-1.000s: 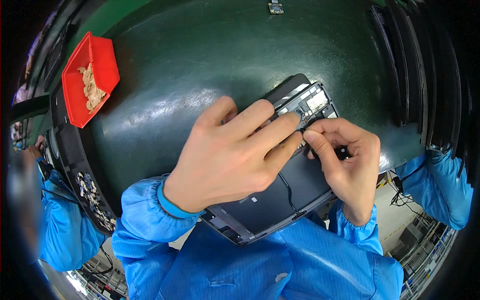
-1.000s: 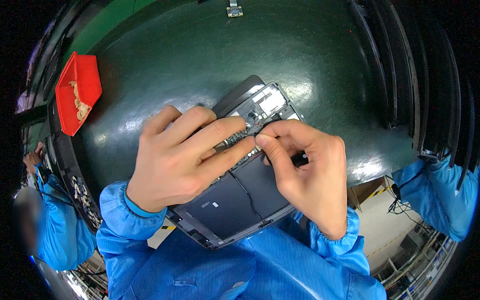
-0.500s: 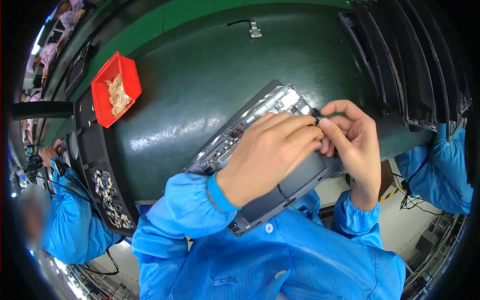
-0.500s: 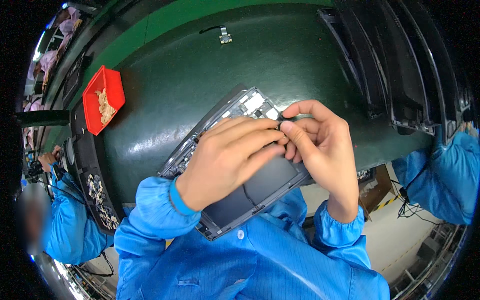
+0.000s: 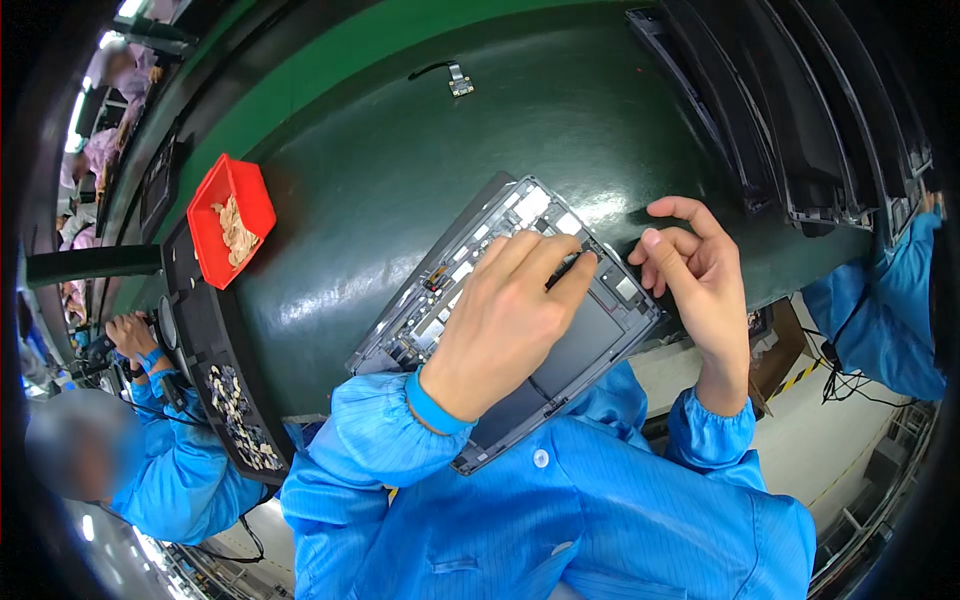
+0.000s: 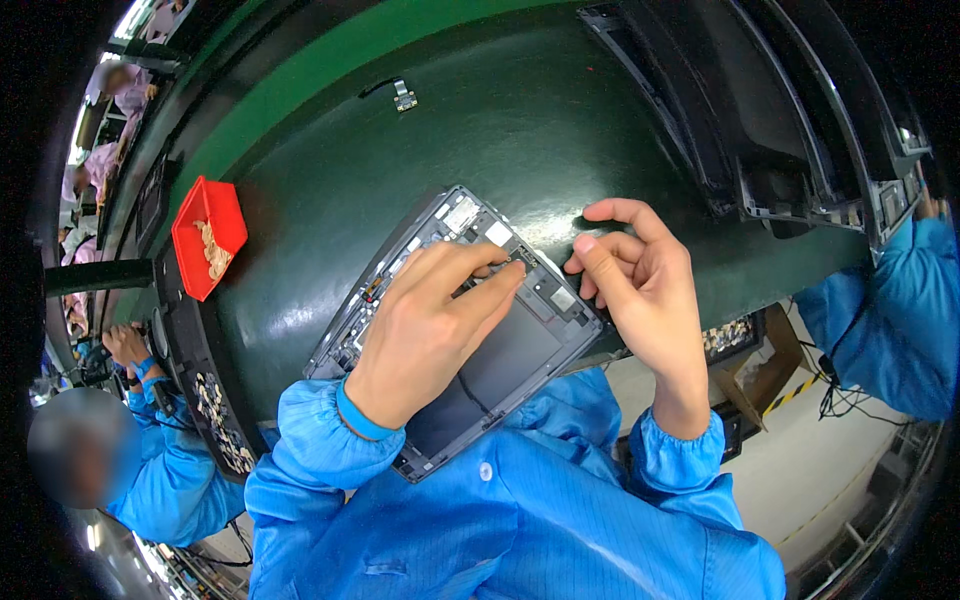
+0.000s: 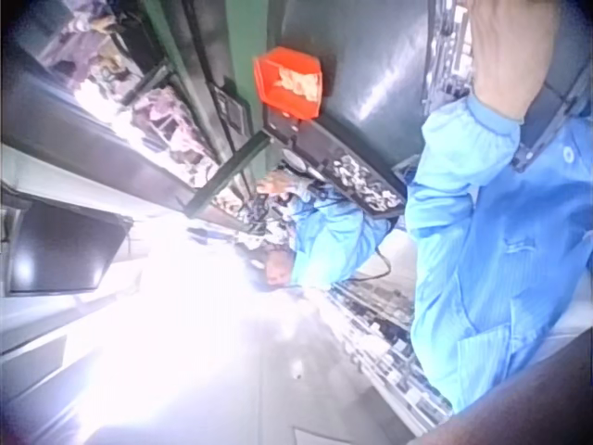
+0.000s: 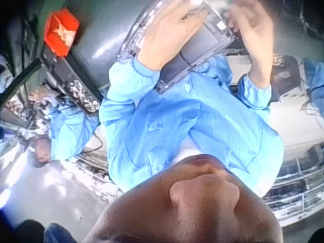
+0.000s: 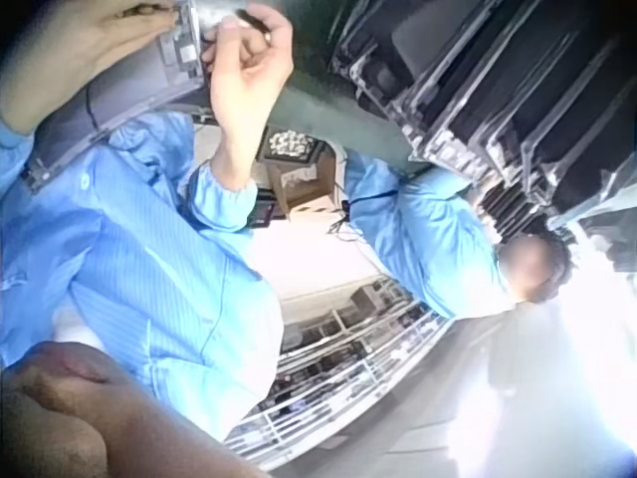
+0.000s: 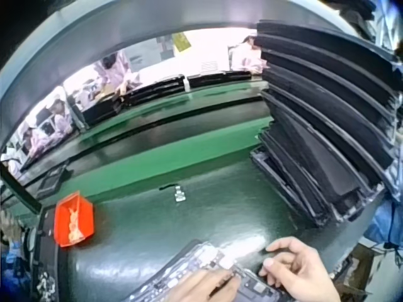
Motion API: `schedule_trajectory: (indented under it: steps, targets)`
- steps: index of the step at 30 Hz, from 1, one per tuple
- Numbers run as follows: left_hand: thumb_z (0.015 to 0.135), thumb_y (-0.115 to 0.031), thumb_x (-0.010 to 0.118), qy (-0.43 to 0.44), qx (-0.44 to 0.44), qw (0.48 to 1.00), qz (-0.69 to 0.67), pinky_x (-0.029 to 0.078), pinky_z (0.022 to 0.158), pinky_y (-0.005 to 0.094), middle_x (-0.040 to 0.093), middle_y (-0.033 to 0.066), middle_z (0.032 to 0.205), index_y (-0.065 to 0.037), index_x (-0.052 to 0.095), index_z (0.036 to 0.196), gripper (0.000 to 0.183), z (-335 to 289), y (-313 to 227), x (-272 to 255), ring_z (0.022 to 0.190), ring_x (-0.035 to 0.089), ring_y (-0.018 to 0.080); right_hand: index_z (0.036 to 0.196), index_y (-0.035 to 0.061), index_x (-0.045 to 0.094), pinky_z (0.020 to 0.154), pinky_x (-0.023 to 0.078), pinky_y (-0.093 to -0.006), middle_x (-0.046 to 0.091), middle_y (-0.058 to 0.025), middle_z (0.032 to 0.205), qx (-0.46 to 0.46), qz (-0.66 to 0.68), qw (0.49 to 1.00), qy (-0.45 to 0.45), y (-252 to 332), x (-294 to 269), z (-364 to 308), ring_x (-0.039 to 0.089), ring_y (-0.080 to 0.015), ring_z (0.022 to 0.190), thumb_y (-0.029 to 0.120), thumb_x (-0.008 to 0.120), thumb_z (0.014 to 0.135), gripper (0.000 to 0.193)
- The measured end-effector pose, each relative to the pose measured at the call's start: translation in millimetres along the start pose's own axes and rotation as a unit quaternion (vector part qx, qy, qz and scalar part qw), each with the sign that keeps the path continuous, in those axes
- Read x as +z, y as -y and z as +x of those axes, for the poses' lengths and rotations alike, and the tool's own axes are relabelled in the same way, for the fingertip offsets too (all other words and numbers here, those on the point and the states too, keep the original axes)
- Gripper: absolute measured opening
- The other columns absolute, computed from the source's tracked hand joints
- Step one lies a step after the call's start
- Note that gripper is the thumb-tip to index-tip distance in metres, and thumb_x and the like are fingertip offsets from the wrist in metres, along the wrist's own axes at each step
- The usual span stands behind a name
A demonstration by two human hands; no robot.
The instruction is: Assembling laptop components on a manufacturing line.
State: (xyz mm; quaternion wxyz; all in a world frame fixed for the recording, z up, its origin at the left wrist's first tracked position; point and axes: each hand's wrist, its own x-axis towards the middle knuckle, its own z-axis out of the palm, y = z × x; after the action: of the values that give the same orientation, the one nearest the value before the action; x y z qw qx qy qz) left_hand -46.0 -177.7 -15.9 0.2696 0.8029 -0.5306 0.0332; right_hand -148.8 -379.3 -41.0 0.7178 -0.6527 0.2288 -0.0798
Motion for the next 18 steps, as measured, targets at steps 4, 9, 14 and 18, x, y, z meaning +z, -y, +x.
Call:
schedule_trajectory:
  steps: [4,9,14,18]
  targets:
    - [0.083,-0.003,0.077,-0.007,-0.020,1.000,-0.022,0.055,0.080,0.0384,0.070,0.0090,0.108,-0.003,0.077,0.106,0.023,0,-1,2,0.092,0.067,0.0267,0.128,-0.0015,0.058,0.065,0.047,-0.0189,0.073,-0.0065,0.088,0.007,-0.001,1.000,0.013,-3,0,0,0.062,-0.0044,0.074,0.010,0.069,0.102,0.030]
    - [0.085,-0.010,0.078,-0.001,-0.020,1.000,-0.006,0.049,0.085,0.0378,0.070,0.0061,0.110,-0.006,0.077,0.107,0.023,2,1,4,0.099,0.066,0.0241,0.126,-0.0026,0.063,0.066,0.048,-0.0193,0.073,-0.0044,0.091,0.003,-0.013,1.000,0.022,-8,6,-2,0.062,-0.0037,0.077,0.010,0.068,0.102,0.027]
    - [0.087,-0.015,0.078,-0.021,-0.042,0.997,0.064,0.041,0.091,0.0365,0.070,0.0032,0.112,-0.009,0.078,0.109,0.023,2,-14,3,0.106,0.064,0.0209,0.114,-0.0035,0.073,0.062,0.047,-0.0266,0.072,-0.0088,0.087,-0.034,-0.231,0.972,-0.015,8,22,-7,0.059,-0.0093,0.069,0.015,0.070,0.101,0.024]
    - [0.087,-0.012,0.077,-0.037,-0.022,0.999,0.002,0.046,0.087,0.0372,0.072,0.0051,0.112,-0.007,0.078,0.108,0.021,0,3,14,0.103,0.066,0.0230,0.112,-0.0037,0.074,0.059,0.045,-0.0274,0.069,-0.0090,0.083,-0.054,-0.228,0.972,-0.030,3,24,-9,0.055,-0.0107,0.065,0.017,0.071,0.100,0.024]
